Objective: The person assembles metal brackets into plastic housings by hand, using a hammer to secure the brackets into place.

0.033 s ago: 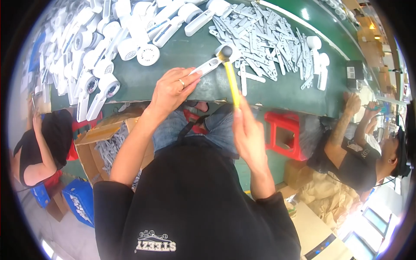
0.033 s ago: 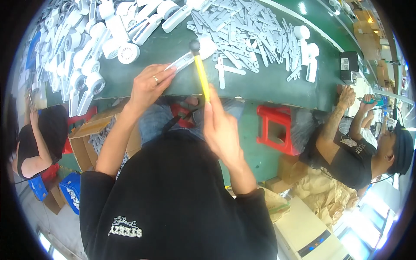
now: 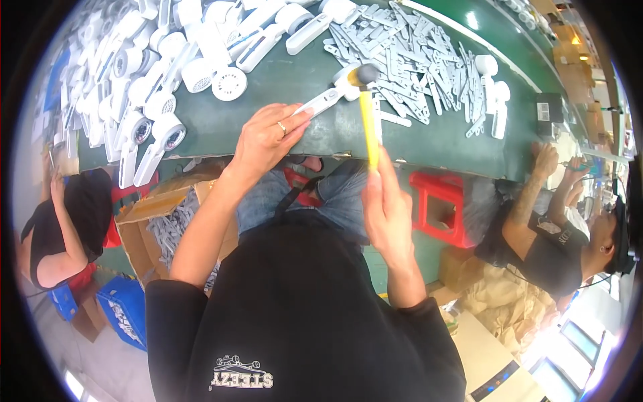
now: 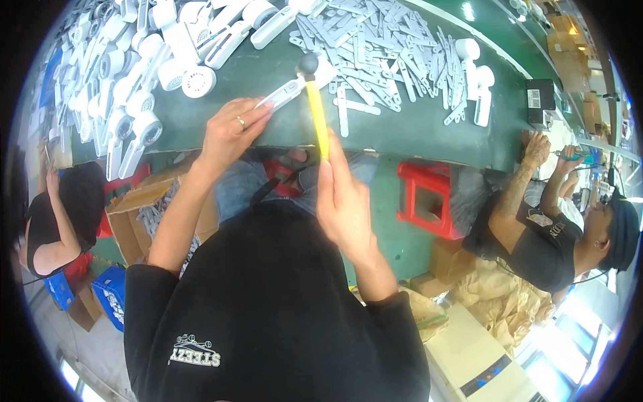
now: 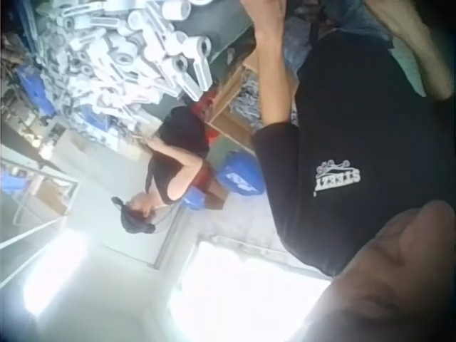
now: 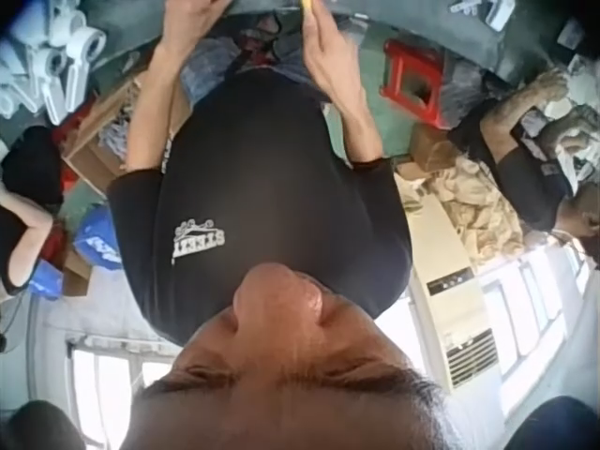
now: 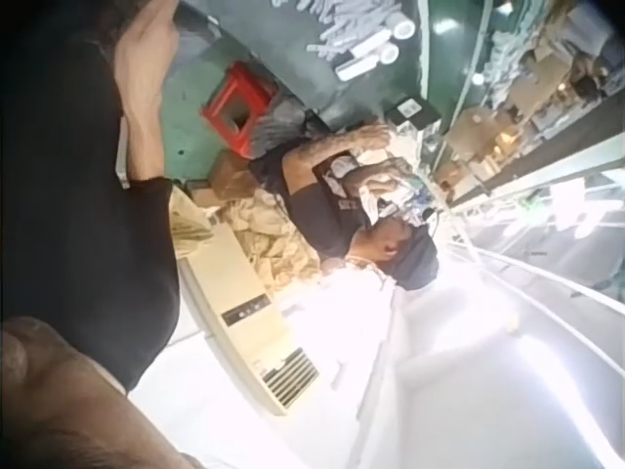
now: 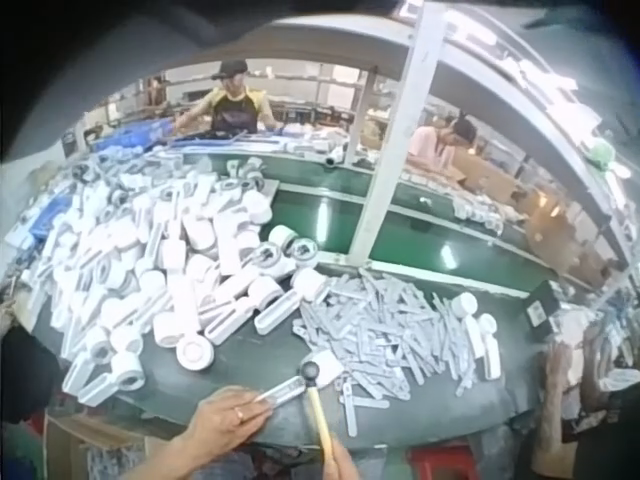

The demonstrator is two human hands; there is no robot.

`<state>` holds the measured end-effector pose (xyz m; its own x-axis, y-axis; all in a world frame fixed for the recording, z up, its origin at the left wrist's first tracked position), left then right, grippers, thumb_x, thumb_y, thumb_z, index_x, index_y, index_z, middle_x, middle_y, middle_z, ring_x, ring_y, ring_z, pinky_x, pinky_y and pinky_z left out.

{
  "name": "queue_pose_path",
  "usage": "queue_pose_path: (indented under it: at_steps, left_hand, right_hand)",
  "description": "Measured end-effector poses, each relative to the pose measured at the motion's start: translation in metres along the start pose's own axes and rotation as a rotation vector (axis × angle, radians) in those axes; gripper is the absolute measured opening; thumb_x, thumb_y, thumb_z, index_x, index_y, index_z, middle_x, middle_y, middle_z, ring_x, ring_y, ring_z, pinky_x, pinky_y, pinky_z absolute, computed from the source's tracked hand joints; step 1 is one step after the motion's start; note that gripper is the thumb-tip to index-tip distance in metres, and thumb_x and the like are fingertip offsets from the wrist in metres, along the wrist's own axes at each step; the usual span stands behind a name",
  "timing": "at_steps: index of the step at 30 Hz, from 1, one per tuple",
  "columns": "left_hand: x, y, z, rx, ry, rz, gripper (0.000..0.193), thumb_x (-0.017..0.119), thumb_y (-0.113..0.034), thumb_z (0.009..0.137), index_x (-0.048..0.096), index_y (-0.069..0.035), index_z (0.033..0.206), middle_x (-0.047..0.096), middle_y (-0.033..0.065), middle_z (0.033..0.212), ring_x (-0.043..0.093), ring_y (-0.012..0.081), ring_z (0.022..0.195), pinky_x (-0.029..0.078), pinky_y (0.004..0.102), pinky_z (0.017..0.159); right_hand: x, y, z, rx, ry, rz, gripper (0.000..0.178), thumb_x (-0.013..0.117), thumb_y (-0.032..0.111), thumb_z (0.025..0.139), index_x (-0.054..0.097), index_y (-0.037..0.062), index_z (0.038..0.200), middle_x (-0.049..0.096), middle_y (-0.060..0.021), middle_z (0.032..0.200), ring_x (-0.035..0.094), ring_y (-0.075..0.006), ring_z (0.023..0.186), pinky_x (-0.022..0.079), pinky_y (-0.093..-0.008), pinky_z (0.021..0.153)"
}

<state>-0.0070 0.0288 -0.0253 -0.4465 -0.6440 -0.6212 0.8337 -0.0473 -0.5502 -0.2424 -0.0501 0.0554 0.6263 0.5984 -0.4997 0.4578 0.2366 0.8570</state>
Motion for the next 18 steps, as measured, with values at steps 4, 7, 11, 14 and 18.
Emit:
queue_pose_path:
  at_steps: [4,7,11,14,18]
  left_hand:
    - [-0.001,-0.003,-0.001,0.006,0.019,0.020,0.032,0.083,-0.001,0.085,0.080,-0.008,0.116,0.078,0.0109,0.111,0.075,0.0304,0.099,0.060,0.0385,0.090]
    - [0.005,0.002,-0.008,-0.034,-0.022,0.008,0.038,0.084,-0.003,0.085,0.076,-0.006,0.122,0.079,0.0104,0.112,0.075,0.0296,0.101,0.060,0.0383,0.092]
    - [0.012,-0.001,-0.007,-0.289,-0.077,-0.114,0.063,0.087,-0.013,0.085,0.061,-0.005,0.141,0.079,0.0085,0.115,0.072,0.0310,0.108,0.057,0.0391,0.098]
    - [0.013,0.008,-0.021,-0.343,-0.071,-0.129,0.067,0.088,-0.015,0.085,0.055,-0.004,0.141,0.079,0.0086,0.118,0.070,0.0314,0.115,0.055,0.0394,0.100]
    - [0.019,0.003,-0.012,-0.317,-0.131,-0.138,0.054,0.088,-0.015,0.083,0.063,-0.006,0.130,0.079,0.0083,0.113,0.070,0.0327,0.111,0.055,0.0423,0.099]
  right_hand:
    - [0.018,-0.013,0.016,0.003,0.043,-0.201,0.049,0.050,0.016,0.112,0.045,0.0102,0.161,0.054,-0.0075,0.070,0.050,-0.0080,0.062,0.046,-0.0301,0.059]
    - [-0.002,0.018,-0.007,-0.062,0.047,-0.013,0.048,0.048,0.012,0.112,0.045,0.0047,0.159,0.055,-0.0054,0.073,0.050,-0.0090,0.063,0.047,-0.0275,0.062]
    - [0.015,0.004,0.001,-0.123,0.162,-0.229,0.054,0.051,0.009,0.107,0.040,0.0025,0.160,0.070,-0.0307,0.123,0.073,-0.0465,0.101,0.060,-0.0485,0.086]
    - [0.014,0.004,-0.003,0.044,0.311,-0.229,0.053,0.052,0.013,0.107,0.042,0.0037,0.159,0.072,-0.0317,0.105,0.071,-0.0491,0.090,0.058,-0.0537,0.077]
    - [0.016,-0.007,-0.002,-0.019,0.196,-0.209,0.052,0.051,0.018,0.110,0.042,0.0080,0.160,0.072,-0.0314,0.104,0.072,-0.0484,0.092,0.058,-0.0501,0.080]
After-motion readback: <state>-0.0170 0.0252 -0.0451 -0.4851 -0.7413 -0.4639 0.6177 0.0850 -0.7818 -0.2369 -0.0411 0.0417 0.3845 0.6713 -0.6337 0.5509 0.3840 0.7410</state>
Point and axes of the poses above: each hand's wrist, its own z-axis towards the middle knuckle, its own x-axis out of the palm, y = z × x, the point moved 2 cm from there along z, towards the middle knuckle
